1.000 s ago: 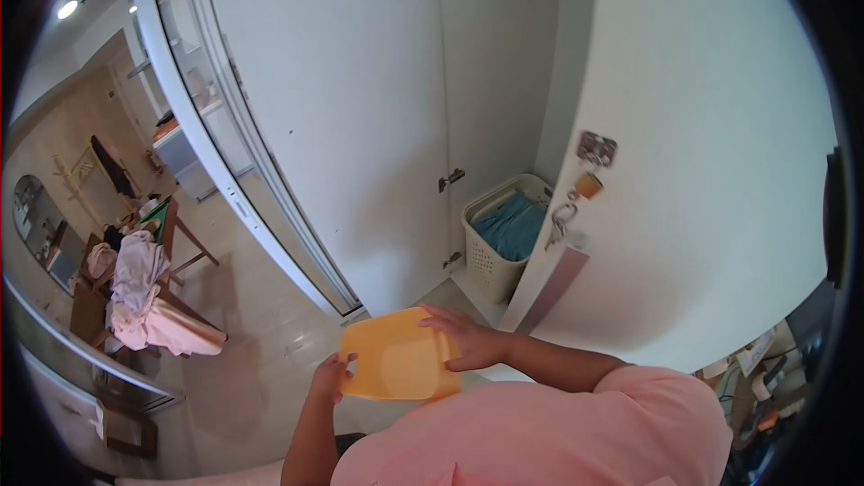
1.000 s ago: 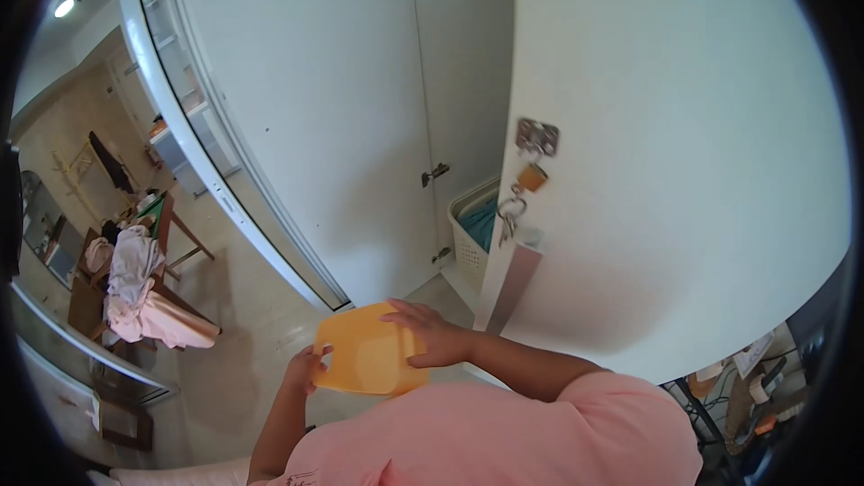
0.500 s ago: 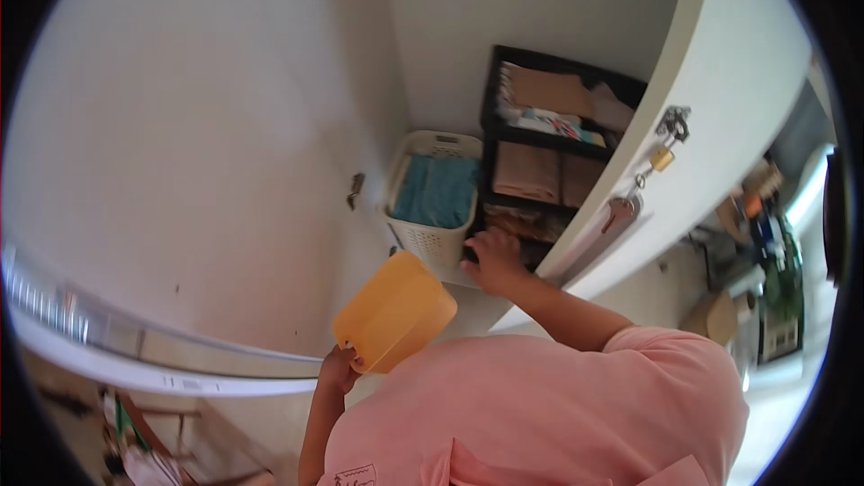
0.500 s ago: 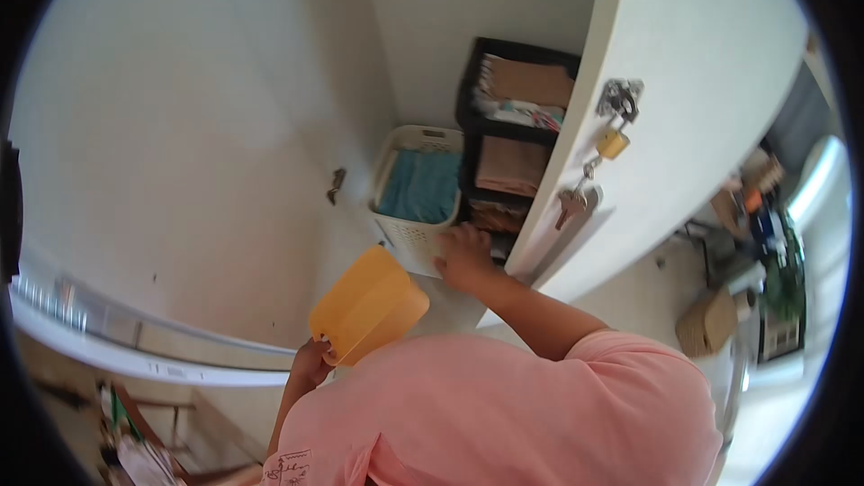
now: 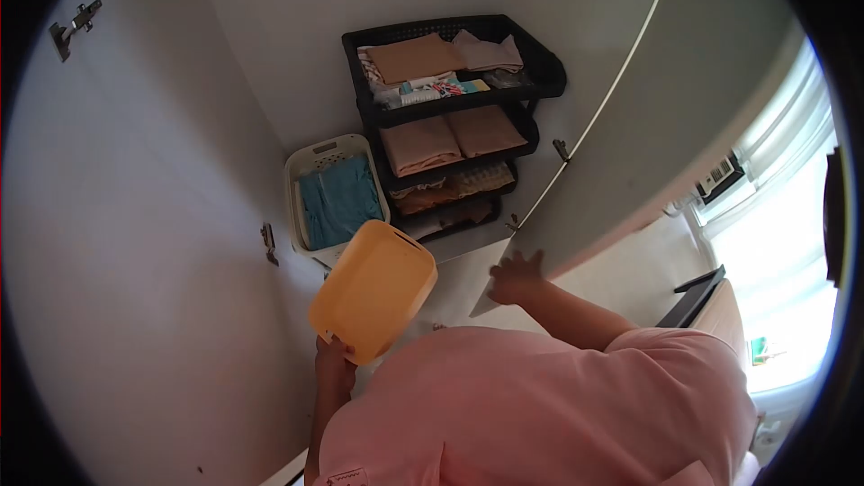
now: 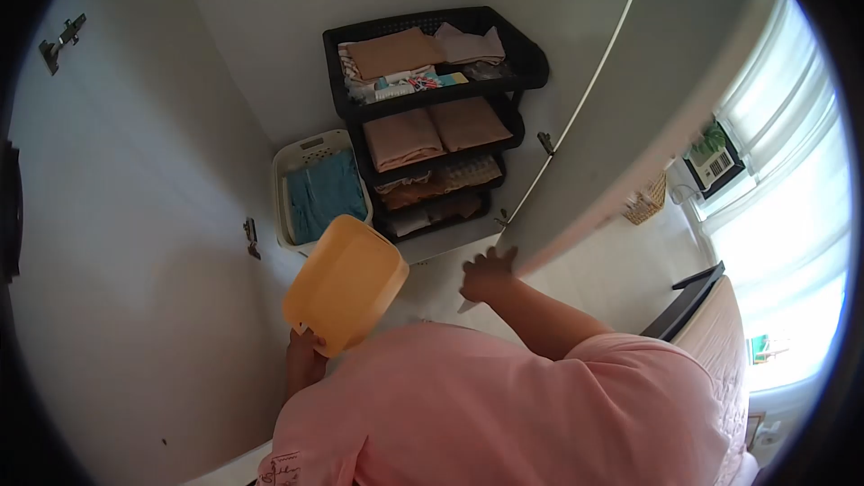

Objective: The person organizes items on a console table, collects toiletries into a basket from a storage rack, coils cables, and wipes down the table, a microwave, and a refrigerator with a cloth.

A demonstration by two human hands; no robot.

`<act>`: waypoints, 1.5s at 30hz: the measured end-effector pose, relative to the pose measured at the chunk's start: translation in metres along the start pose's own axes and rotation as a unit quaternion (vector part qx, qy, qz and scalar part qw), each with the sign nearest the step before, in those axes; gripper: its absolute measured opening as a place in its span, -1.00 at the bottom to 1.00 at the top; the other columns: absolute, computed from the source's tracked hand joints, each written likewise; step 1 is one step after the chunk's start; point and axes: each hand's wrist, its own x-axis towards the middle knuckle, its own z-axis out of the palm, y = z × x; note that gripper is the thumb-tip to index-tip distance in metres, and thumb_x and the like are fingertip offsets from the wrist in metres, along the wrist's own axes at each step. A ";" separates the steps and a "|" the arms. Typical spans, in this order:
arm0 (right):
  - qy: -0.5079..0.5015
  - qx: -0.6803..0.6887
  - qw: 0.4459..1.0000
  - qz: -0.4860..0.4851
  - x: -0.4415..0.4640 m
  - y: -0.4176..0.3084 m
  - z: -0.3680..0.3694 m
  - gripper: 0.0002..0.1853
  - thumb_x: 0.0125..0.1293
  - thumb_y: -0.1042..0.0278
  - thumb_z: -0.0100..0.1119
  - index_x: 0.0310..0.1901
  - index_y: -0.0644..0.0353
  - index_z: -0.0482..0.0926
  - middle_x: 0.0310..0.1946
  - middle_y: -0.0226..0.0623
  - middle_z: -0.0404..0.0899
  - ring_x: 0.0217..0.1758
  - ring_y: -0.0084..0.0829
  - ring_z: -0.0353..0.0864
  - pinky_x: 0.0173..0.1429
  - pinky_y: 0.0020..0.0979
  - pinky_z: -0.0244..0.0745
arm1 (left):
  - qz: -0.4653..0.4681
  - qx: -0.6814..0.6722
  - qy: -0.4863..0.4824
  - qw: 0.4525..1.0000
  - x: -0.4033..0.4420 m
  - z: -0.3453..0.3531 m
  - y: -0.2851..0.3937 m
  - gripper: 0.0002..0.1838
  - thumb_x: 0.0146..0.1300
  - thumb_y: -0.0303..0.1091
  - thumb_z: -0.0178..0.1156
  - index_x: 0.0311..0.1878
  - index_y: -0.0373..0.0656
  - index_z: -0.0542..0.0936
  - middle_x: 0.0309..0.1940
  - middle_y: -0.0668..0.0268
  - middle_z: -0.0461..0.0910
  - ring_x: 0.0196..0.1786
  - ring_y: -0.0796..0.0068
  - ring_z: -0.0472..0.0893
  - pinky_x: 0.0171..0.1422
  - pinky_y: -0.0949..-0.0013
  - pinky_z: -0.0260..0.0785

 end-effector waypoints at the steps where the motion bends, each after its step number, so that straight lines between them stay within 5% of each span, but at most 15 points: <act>1: -0.030 -0.011 0.999 0.020 -0.002 0.002 0.001 -0.39 0.24 -0.14 0.12 0.27 -0.04 0.44 0.34 -0.22 0.33 0.49 -0.02 0.09 0.35 0.46 -0.09 | -0.008 0.045 0.030 0.998 -0.003 0.004 0.004 -0.37 0.16 -0.57 -0.04 0.34 -0.04 0.17 -0.16 0.32 0.41 -0.26 0.51 0.46 -0.12 0.30 0.47; 4: -0.159 0.011 0.986 0.042 0.020 -0.005 -0.021 -0.40 0.25 -0.15 0.12 0.25 -0.02 0.47 0.24 -0.23 0.46 0.38 -0.07 0.32 0.32 0.30 0.16 | -0.017 0.085 0.053 0.995 -0.005 0.003 0.016 -0.33 0.18 -0.53 0.00 0.40 -0.03 0.13 0.02 0.28 0.34 -0.02 0.43 0.45 0.06 0.24 0.45; 7: 0.098 0.182 0.974 -0.096 0.068 -0.035 -0.095 -0.52 0.28 0.00 0.11 0.18 0.03 0.51 0.02 -0.16 0.61 0.12 -0.14 0.57 0.19 -0.15 0.43 | -0.047 0.088 0.071 0.992 -0.004 -0.002 0.024 -0.30 0.19 -0.51 0.02 0.43 -0.02 0.10 0.16 0.26 0.28 0.21 0.31 0.39 0.20 0.19 0.38; 8: 0.270 0.296 0.896 -0.191 0.076 -0.044 -0.136 -0.62 0.25 0.21 0.15 0.10 0.07 0.55 -0.07 -0.15 0.63 0.07 -0.08 0.56 0.13 -0.12 0.45 | -0.070 0.091 0.095 0.989 -0.001 0.003 0.030 -0.28 0.19 -0.52 0.01 0.45 -0.01 0.09 0.21 0.25 0.26 0.30 0.25 0.34 0.26 0.16 0.34; 9: 0.297 0.331 0.875 -0.192 0.096 -0.045 -0.170 -0.70 0.21 0.33 0.17 0.00 0.12 0.60 -0.17 -0.15 0.65 0.02 -0.05 0.56 0.11 -0.13 0.45 | -0.067 0.091 0.098 0.989 0.003 0.011 0.037 -0.28 0.19 -0.52 0.01 0.45 -0.01 0.09 0.21 0.25 0.26 0.30 0.25 0.34 0.26 0.16 0.34; 11: 0.462 0.273 0.818 -0.205 0.150 -0.034 -0.224 -0.75 0.18 0.32 0.22 -0.10 0.15 0.65 -0.14 -0.11 0.63 0.03 -0.04 0.55 0.14 -0.14 0.42 | -0.091 0.146 0.173 0.970 0.014 0.030 0.052 -0.25 0.15 -0.59 -0.06 0.46 0.02 0.08 0.24 0.26 0.25 0.33 0.23 0.33 0.29 0.13 0.32; 13: 0.475 0.242 0.819 -0.213 0.202 -0.010 -0.263 -0.72 0.12 0.28 0.27 -0.09 0.05 0.68 -0.03 -0.08 0.60 0.10 -0.05 0.54 0.18 -0.16 0.43 | -0.036 0.074 0.148 0.986 0.048 0.022 0.044 -0.25 0.15 -0.61 -0.08 0.45 0.03 0.09 0.24 0.25 0.25 0.32 0.23 0.34 0.28 0.14 0.33; 17: 0.252 0.129 0.927 -0.246 0.277 0.020 -0.300 -0.62 0.17 0.21 0.31 0.03 0.10 0.61 -0.01 -0.15 0.56 0.12 -0.11 0.50 0.23 -0.14 0.38 | -0.041 0.071 0.162 0.983 0.085 0.084 0.088 -0.26 0.17 -0.68 -0.13 0.44 0.05 0.10 0.24 0.25 0.27 0.31 0.22 0.37 0.24 0.15 0.39; 24: 0.114 0.002 0.939 -0.324 0.301 0.016 -0.328 -0.53 0.17 0.20 0.33 0.12 0.15 0.54 0.05 -0.18 0.51 0.21 -0.16 0.45 0.26 -0.19 0.37 | -0.019 -0.013 0.051 0.998 0.159 0.141 0.103 -0.20 0.11 -0.71 -0.21 0.45 0.13 0.05 0.28 0.20 0.30 0.30 0.16 0.40 0.24 0.08 0.42; 29: 0.143 0.068 0.909 -0.385 0.298 0.035 -0.332 -0.56 0.20 0.26 0.30 0.10 0.19 0.51 0.05 -0.17 0.50 0.19 -0.15 0.45 0.26 -0.21 0.35 | -0.022 0.008 0.024 0.999 0.182 0.167 0.114 -0.16 0.05 -0.72 -0.21 0.46 0.13 0.03 0.30 0.17 0.29 0.33 0.12 0.38 0.23 0.09 0.44; 31: 0.218 0.187 0.844 -0.453 0.282 0.044 -0.333 -0.57 0.20 0.28 0.28 0.09 0.19 0.49 0.03 -0.18 0.50 0.19 -0.16 0.44 0.24 -0.21 0.35 | -0.012 0.023 0.021 0.999 0.188 0.176 0.117 -0.18 0.07 -0.70 -0.18 0.45 0.12 0.05 0.28 0.14 0.33 0.30 0.12 0.42 0.23 0.09 0.45; 37: 0.163 0.163 0.786 -0.573 0.224 0.002 -0.310 -0.62 0.15 0.29 0.28 0.01 0.17 0.51 -0.05 -0.19 0.47 0.12 -0.17 0.43 0.19 -0.18 0.34 | -0.081 0.083 -0.024 0.993 0.214 0.189 0.131 -0.23 0.11 -0.67 -0.16 0.42 0.12 0.13 0.30 0.18 0.33 0.33 0.15 0.40 0.27 0.07 0.43; 39: 0.154 0.125 0.824 -0.531 0.224 -0.025 -0.280 -0.66 0.15 0.30 0.27 -0.04 0.17 0.53 -0.06 -0.20 0.45 0.09 -0.17 0.43 0.19 -0.18 0.34 | -0.164 0.086 -0.129 0.974 0.240 0.171 0.132 -0.23 0.09 -0.69 -0.18 0.41 0.11 0.16 0.33 0.19 0.29 0.34 0.15 0.38 0.23 0.05 0.46; 43: 0.172 0.108 0.855 -0.478 0.224 -0.041 -0.255 -0.68 0.18 0.34 0.25 -0.02 0.17 0.54 -0.02 -0.21 0.46 0.11 -0.16 0.43 0.18 -0.17 0.36 | -0.138 0.096 -0.110 0.980 0.244 0.185 0.135 -0.17 0.01 -0.73 -0.19 0.43 0.10 0.14 0.36 0.19 0.23 0.35 0.14 0.36 0.16 0.05 0.51; 45: 0.226 0.271 0.786 -0.508 0.217 -0.024 -0.267 -0.73 0.17 0.36 0.23 -0.08 0.22 0.58 -0.10 -0.16 0.51 0.06 -0.11 0.46 0.16 -0.15 0.39 | -0.093 0.107 -0.130 0.981 0.237 0.197 0.141 -0.06 -0.01 -0.76 -0.16 0.50 0.09 -0.08 0.36 0.16 0.21 0.36 0.09 0.34 0.13 0.04 0.51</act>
